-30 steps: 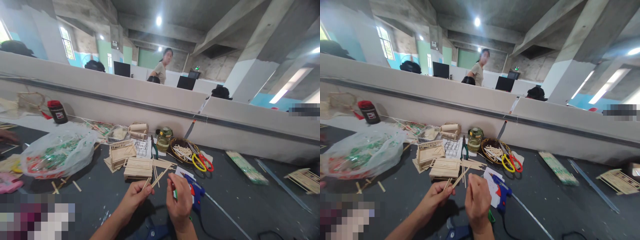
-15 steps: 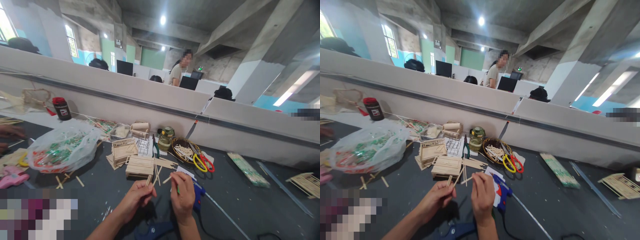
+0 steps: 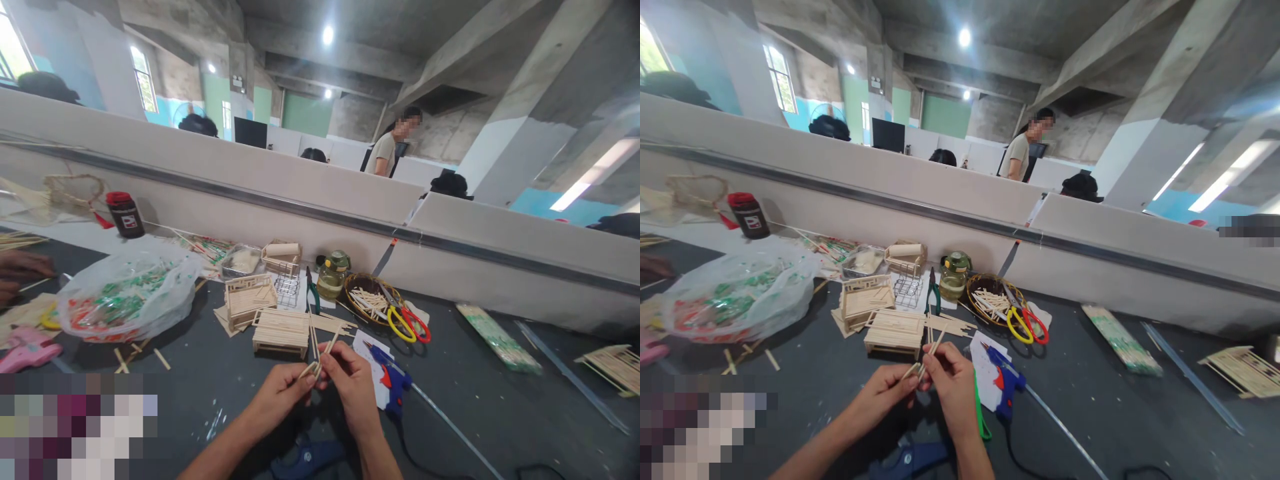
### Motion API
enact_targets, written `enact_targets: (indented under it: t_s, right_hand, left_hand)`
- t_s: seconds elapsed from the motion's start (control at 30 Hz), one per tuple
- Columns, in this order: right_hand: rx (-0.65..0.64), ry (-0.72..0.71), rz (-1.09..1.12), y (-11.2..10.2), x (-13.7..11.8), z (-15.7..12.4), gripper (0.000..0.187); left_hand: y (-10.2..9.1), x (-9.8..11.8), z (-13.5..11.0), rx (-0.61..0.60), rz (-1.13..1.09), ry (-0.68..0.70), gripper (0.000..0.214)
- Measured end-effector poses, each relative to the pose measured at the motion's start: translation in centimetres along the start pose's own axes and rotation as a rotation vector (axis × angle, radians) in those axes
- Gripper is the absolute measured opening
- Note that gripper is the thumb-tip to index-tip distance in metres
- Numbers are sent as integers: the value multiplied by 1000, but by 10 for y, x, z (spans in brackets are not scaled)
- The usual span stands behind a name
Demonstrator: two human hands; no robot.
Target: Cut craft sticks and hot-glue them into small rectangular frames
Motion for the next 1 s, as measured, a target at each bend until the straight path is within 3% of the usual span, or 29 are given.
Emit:
enact_targets:
  t_s: [0.13,0.33,0.5,0.8,1.0]
  right_hand:
    - [-4,2,41,0,-1,-1,19]
    - [58,24,344,-4,4,1,21]
    - [16,100,499,3,11,2,23]
    - [-35,130,555,10,16,1,18]
    - [-15,97,446,3,13,3,22]
  left_hand:
    - [-1,1,0,7,-44,-6,55]
    - [0,16,-3,-45,-73,43,49]
    - [0,21,-6,-39,-72,70,46]
    - [-2,16,-7,-30,-38,71,46]
    - [-3,13,-5,-30,-34,60,44]
Point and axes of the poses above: each hand's wrist, its own z-axis towards the middle knuckle, its own y-axis out of the palm, x = y × z, the point moved 6 cm from there along z, towards the middle knuckle, and after that the axes turned 12 degrees about -x, right-handed, at the moved point
